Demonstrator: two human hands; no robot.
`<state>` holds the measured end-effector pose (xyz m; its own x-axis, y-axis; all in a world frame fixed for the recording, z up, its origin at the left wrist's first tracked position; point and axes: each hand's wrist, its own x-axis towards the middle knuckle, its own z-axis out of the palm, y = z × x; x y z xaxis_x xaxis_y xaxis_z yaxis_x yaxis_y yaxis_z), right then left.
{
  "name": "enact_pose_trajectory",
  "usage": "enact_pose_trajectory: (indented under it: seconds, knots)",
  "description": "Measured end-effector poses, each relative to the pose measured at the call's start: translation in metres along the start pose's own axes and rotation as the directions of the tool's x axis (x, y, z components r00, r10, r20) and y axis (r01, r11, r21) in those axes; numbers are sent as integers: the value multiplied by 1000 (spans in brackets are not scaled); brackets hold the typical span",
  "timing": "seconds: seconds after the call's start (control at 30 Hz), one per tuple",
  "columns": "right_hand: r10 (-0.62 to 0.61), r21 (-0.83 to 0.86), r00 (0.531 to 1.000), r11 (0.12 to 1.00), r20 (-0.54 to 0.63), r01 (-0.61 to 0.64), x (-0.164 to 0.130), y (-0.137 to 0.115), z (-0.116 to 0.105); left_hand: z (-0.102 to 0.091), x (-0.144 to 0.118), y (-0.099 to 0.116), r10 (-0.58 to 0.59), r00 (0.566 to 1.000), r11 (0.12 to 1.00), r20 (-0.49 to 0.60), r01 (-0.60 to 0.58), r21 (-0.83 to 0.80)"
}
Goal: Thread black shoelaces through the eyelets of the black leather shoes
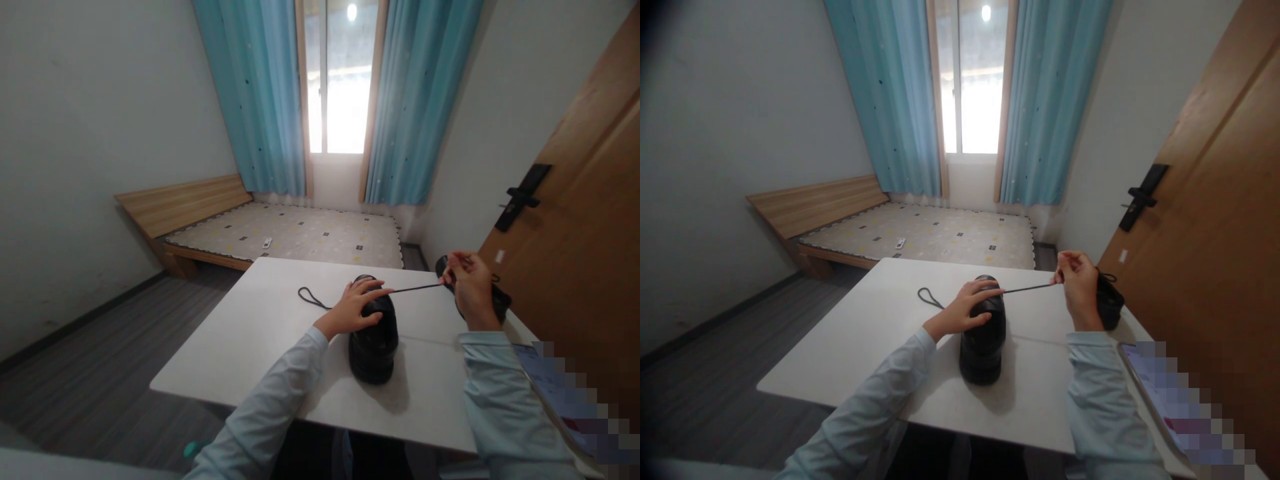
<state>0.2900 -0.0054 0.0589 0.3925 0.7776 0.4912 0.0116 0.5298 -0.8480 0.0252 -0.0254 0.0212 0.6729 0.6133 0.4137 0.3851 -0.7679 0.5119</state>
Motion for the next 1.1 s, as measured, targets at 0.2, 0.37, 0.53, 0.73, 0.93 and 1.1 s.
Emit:
enact_pose_trajectory:
  seconds: [0.2, 0.37, 0.53, 0.73, 0.93, 1.1]
  knots:
    - [-12, -194, 1000, 981, 29, 17, 0, 8, -9, -4, -2, -1, -27, 1000, 992, -15, 29, 121]
    - [-19, -511, 995, 857, 100, 68, -2, 12, -13, -3, -5, -5, -30, 998, 985, -60, 40, 166]
    - [21, -620, 964, 770, 264, 153, -7, 19, -6, -3, -4, -5, -27, 999, 984, -46, 35, 172]
    - [205, -567, 831, 809, 517, 154, -26, 18, 21, -3, -4, -4, -20, 998, 985, -52, 29, 170]
    - [275, -517, 732, 847, 623, 122, -37, 15, 34, -4, -4, -4, -22, 998, 987, -63, 32, 157]
    - [272, -501, 724, 858, 634, 117, -38, 17, 34, -3, -3, -5, -22, 998, 988, -63, 31, 148]
